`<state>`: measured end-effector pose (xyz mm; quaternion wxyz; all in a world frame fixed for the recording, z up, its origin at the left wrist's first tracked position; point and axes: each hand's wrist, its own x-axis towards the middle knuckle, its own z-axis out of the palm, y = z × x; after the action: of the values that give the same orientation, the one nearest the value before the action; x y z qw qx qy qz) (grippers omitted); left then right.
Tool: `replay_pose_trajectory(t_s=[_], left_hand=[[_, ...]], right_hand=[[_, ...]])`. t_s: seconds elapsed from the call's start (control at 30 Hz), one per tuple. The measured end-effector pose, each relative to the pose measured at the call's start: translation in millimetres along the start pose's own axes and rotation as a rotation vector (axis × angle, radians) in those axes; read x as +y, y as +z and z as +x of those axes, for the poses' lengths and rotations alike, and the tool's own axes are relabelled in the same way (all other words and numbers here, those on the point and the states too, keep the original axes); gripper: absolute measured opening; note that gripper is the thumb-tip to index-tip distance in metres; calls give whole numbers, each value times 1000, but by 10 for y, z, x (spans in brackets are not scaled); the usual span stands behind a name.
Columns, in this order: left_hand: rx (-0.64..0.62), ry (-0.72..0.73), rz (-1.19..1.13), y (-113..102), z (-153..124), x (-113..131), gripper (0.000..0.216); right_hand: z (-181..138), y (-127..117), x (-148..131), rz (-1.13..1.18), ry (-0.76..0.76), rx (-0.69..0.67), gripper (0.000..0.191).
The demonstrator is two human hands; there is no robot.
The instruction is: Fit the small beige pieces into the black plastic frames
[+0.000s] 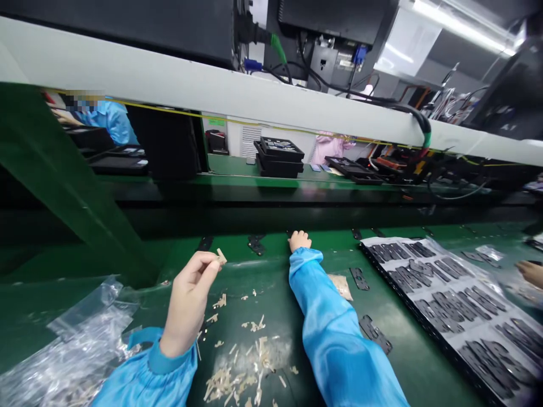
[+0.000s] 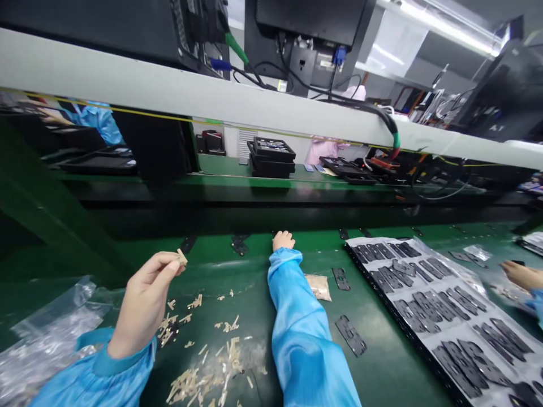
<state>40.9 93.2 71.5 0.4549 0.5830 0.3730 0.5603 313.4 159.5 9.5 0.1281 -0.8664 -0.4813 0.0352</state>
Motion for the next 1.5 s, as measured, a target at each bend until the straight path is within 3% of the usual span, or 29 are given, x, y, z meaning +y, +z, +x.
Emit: replay_pose_trajectory(t_s=[0.17,0.33,0.5,0.67,0.8,0.9,1.0,1.1,1.27,1.37,1.5], left_hand=[[-74,-9,31,2,25,-13,14],[-70,-82,11,70,82,-167,15],[-193,-171,53,127,113,-258,18],[-144,-138,64,76,119,-183,19],[-134,-114,73,32,124,-114,19],[-117,-103,73,18,125,-83,18],[-122,-107,67,26,118,-80,18],[-140,-104,84,54,105,-91,19],[-177,-61,138,99,54,-61,19],[-197,2,199,115,-5,-10,18],[-220,105,302,141,-81,57,17]], right_hand=[[22,-95,11,204,-64,-5,29],[-368,-140,-405,476,-363,-107,25],[-718,-54,-674,539,-565,-181,37],[-553,192,-489,327,-510,-151,23],[-530,394,-236,163,-484,-189,30],[-539,411,-35,106,-472,-178,31],[-506,293,76,87,-427,-116,29],[-583,76,-26,132,-444,-11,27],[-1155,-375,-482,346,-653,166,25],[-1458,-560,-658,591,-845,428,14],[-1563,-616,-698,538,-869,567,8]])
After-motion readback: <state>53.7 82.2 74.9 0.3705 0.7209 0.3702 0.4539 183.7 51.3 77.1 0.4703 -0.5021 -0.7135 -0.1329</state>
